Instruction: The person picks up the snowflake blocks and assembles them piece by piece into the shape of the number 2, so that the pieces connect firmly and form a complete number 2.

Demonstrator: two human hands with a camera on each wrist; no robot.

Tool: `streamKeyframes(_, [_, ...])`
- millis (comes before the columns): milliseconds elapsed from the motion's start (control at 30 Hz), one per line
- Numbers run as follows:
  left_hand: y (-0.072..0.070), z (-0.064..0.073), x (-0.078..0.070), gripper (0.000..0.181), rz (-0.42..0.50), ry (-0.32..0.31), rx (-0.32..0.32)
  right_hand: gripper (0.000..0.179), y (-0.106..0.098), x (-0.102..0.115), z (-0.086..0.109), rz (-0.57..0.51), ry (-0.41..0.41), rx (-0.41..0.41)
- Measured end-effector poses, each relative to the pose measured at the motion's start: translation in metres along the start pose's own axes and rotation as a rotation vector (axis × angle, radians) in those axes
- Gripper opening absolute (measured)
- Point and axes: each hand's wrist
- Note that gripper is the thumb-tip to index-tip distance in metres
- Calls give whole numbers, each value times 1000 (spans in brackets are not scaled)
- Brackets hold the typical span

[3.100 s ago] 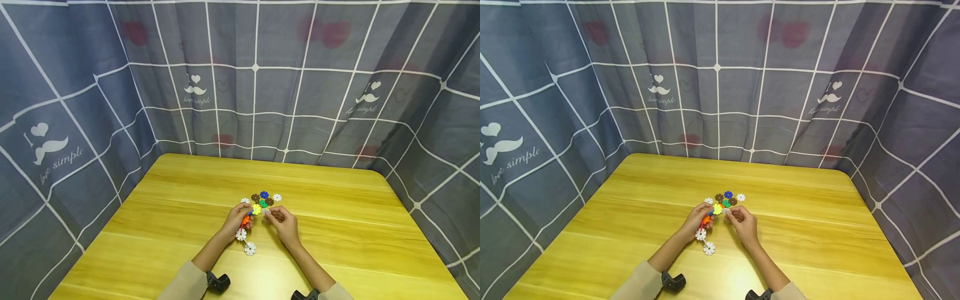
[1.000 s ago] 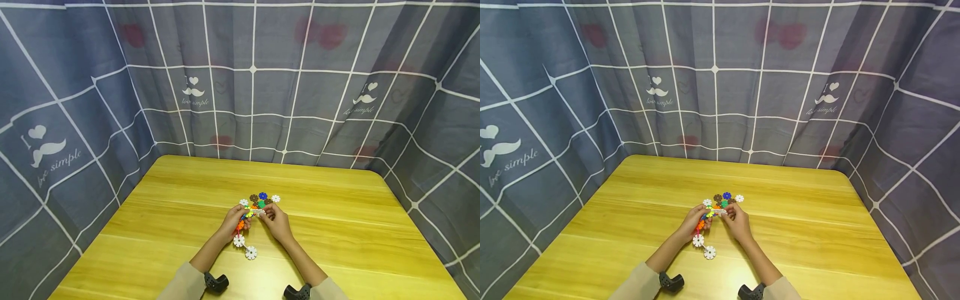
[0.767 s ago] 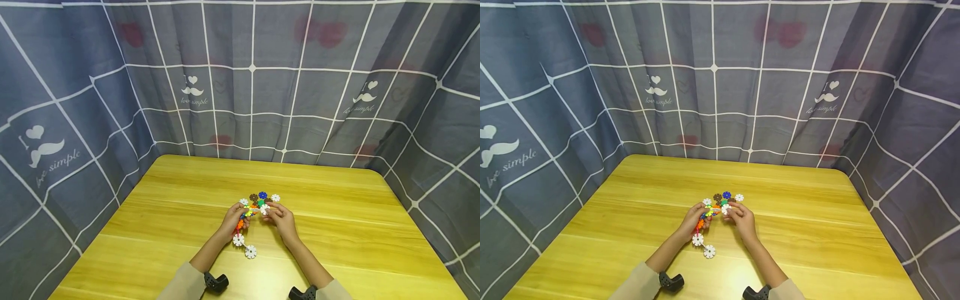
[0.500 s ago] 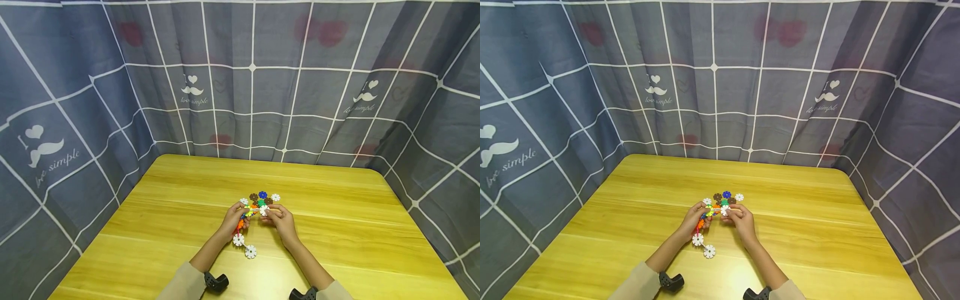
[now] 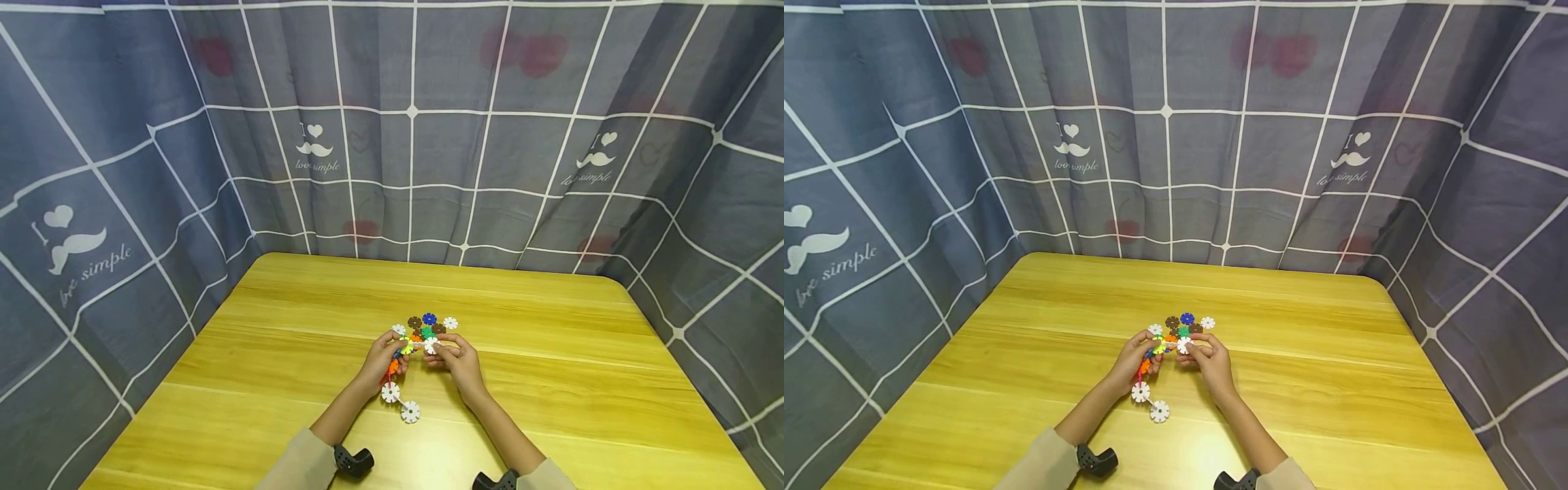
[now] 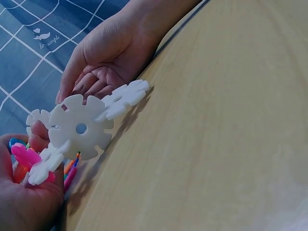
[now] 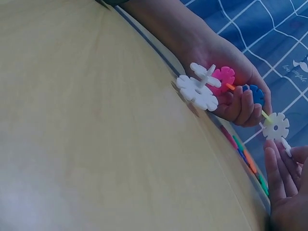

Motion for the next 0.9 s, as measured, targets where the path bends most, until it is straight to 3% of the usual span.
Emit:
streamKeyframes(267, [0, -1, 1, 12, -10, -3, 8, 42, -1, -2, 0, 21, -20, 39])
streamKeyframes(533, [-2, 0, 0, 14, -35, 10, 46, 29, 0, 0, -1, 1, 12, 40])
streamKeyframes(900, [-3, 2, 0, 14, -47, 46, 118, 31, -4, 2, -2, 10, 39, 118])
Point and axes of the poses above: each hand's wrist, its own z-axis away from the middle knuckle, its own y-axis out of the palm, x = y × z, and after that the axes turned 6 degrees about y, right-handed
